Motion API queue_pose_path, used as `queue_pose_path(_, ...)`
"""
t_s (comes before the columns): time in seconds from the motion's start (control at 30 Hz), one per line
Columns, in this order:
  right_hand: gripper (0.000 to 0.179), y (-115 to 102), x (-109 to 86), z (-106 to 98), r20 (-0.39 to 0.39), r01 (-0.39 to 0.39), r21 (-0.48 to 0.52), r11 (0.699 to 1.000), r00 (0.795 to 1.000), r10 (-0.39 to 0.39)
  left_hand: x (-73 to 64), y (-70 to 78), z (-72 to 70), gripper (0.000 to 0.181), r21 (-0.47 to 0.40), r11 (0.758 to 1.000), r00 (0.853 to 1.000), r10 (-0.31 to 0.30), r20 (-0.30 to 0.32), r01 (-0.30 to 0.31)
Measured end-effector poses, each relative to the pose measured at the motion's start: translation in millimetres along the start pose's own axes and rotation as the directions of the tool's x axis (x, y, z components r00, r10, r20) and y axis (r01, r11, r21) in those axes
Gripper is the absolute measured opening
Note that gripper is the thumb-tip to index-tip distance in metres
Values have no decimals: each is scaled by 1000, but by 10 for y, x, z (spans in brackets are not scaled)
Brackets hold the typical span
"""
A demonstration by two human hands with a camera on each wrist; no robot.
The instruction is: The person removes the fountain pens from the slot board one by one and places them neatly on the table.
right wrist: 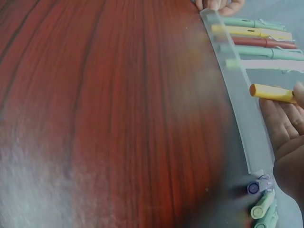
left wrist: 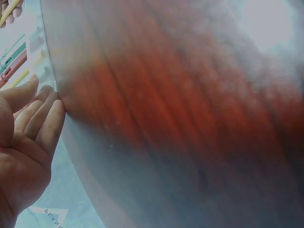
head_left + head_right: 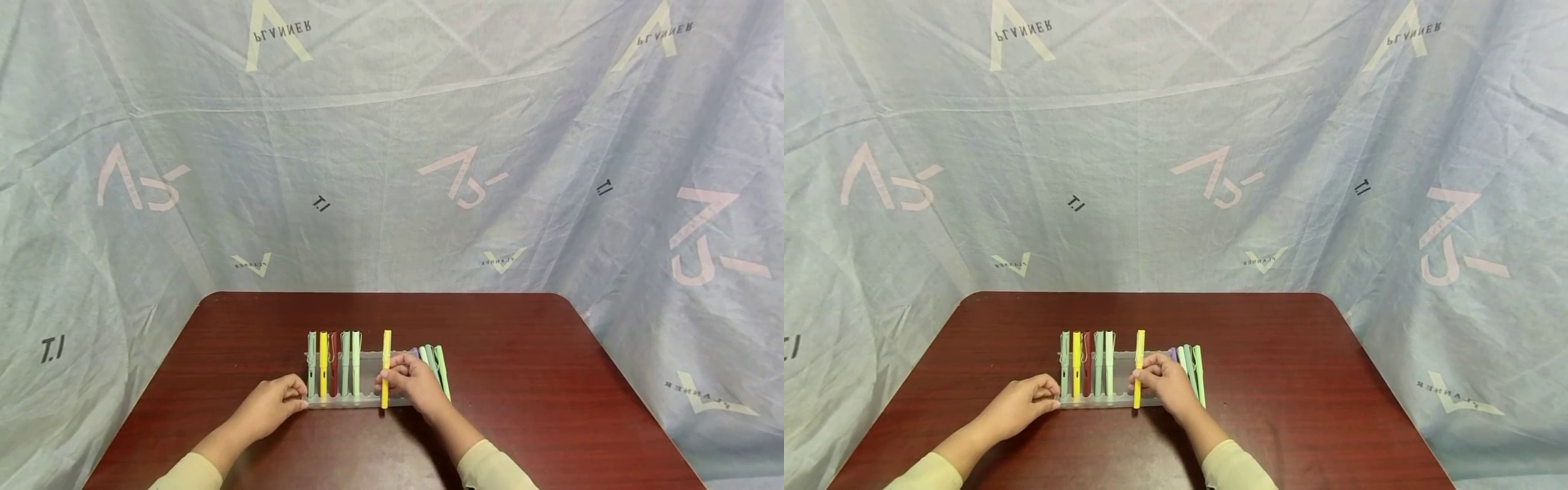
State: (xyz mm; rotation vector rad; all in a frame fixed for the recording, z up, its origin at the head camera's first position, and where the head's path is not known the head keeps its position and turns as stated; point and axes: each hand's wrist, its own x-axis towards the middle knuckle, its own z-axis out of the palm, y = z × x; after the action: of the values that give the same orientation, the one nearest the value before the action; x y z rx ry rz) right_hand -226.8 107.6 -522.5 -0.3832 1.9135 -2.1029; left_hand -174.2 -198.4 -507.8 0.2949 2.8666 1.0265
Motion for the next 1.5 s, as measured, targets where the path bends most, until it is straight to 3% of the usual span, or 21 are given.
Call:
queue_pose_path(0.57, 27, -34, -77, -224, -8, 12, -68, 998, 1000, -13, 28, -43, 22, 13, 20, 1000, 1000, -12, -6, 12)
queue_pose_path(1.0, 29, -120, -163, -425, -64, -11, -148, 989, 998, 2, 19, -26, 14, 13, 16, 1000, 1000, -12, -3, 12)
queue_pose_path(1.37, 27, -184, -237, -721, -129, -9, -184, 983, 992, -15, 29, -28, 16, 13, 19, 1000, 1000, -11, -3, 11)
queue_pose_path(1.5, 25, -201, -251, -820, -208, -37, -221, 975, 978, -10, 25, -23, 9, 13, 22, 1000, 1000, -10, -6, 11)
